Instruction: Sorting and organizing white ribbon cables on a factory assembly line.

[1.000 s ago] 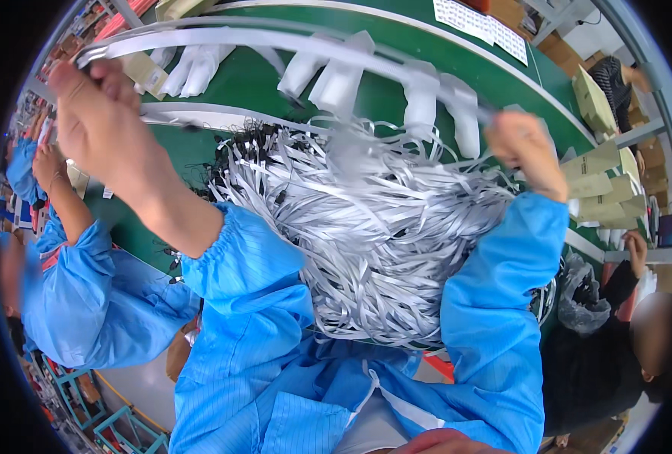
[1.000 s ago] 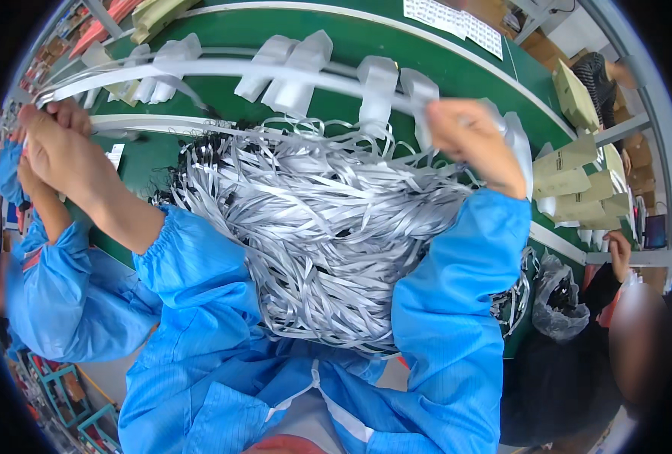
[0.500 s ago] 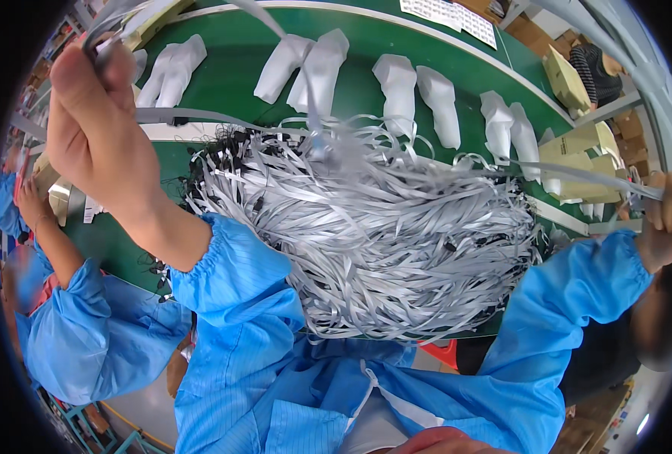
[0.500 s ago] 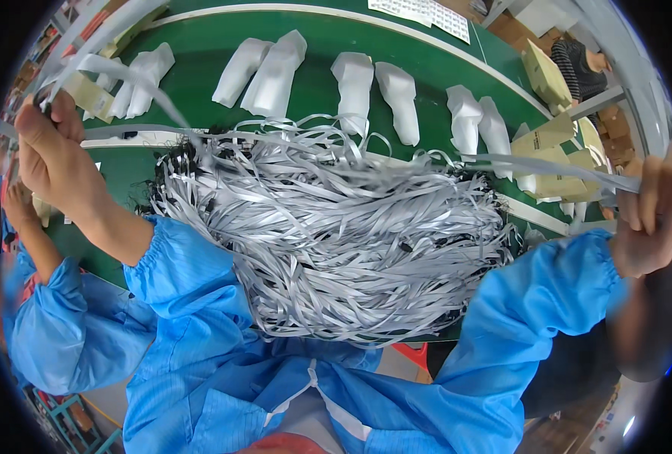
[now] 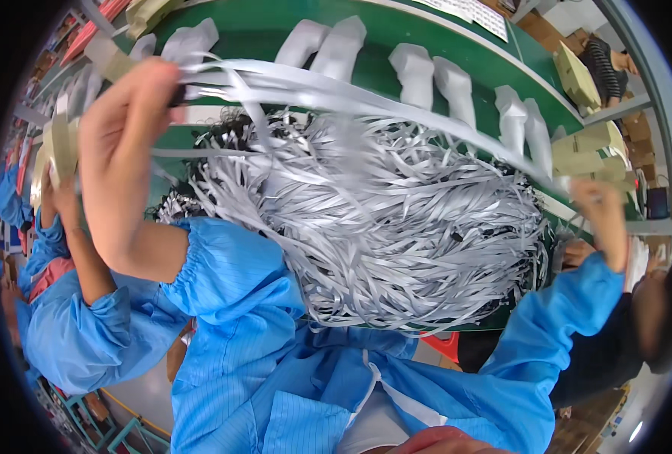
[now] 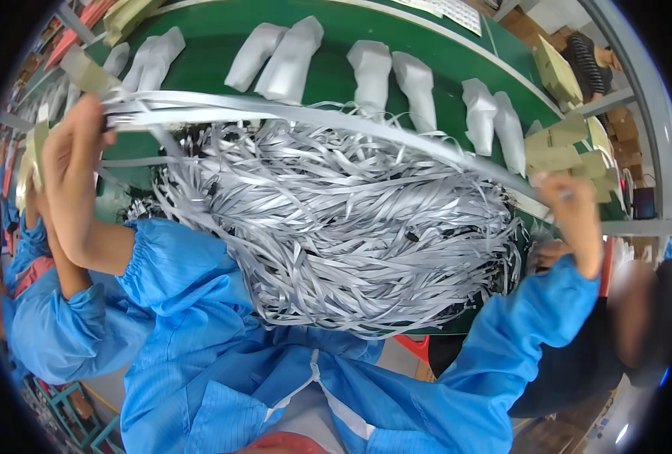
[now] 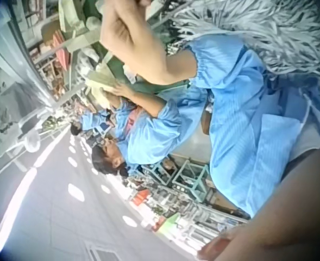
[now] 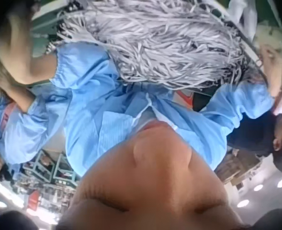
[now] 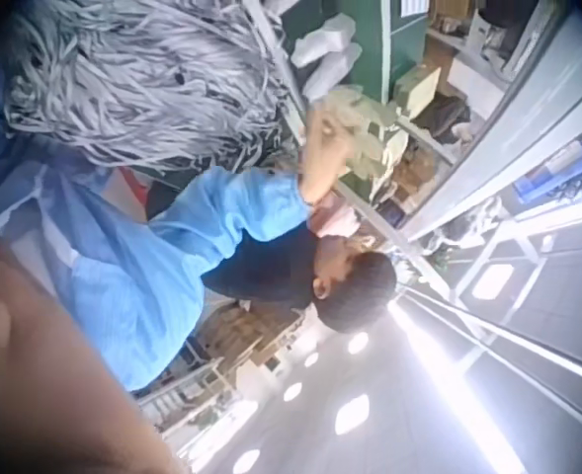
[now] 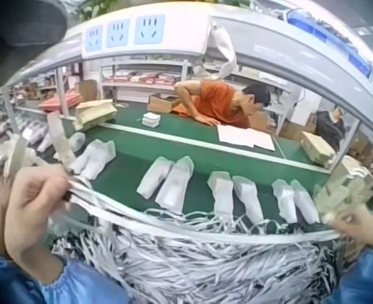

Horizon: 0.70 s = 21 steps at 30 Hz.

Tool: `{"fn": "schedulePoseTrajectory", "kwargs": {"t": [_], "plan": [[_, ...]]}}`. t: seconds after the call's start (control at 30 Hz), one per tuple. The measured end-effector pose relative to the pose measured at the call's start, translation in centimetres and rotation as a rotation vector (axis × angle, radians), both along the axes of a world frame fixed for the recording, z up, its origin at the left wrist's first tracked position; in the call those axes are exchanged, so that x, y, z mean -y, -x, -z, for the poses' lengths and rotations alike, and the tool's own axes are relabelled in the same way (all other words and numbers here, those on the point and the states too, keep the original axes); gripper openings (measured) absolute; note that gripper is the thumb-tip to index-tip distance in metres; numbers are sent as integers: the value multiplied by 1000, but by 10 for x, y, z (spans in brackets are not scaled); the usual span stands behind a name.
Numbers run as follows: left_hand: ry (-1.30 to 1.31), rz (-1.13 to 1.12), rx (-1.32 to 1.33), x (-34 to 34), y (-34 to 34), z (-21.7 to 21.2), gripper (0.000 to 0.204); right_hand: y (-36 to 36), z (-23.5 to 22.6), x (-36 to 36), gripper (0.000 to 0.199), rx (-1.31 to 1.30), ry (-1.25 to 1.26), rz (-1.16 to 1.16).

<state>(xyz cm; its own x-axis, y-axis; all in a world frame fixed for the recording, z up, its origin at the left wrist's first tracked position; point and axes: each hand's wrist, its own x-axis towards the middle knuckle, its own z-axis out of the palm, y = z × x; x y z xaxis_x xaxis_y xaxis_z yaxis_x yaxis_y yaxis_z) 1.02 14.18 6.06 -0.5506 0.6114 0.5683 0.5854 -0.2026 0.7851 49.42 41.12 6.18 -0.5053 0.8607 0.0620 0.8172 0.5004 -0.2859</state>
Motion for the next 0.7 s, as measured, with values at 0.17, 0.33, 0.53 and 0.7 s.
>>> {"fn": "schedulePoseTrajectory", "kwargs": {"t": [0.17,0.33,0.53,0.7], "plan": [[697,390,-11,-16,6,-10,36,92,57,34,15,-154,73,-170],[732,452,72,-50,-11,-5,41,194,28,81,21,-470,182,-366],[803,527,-19,-60,-23,-11,45,259,37,111,27,-605,96,-629],[857,590,-83,-61,-21,-10,45,283,65,114,20,-769,340,-762]]}}
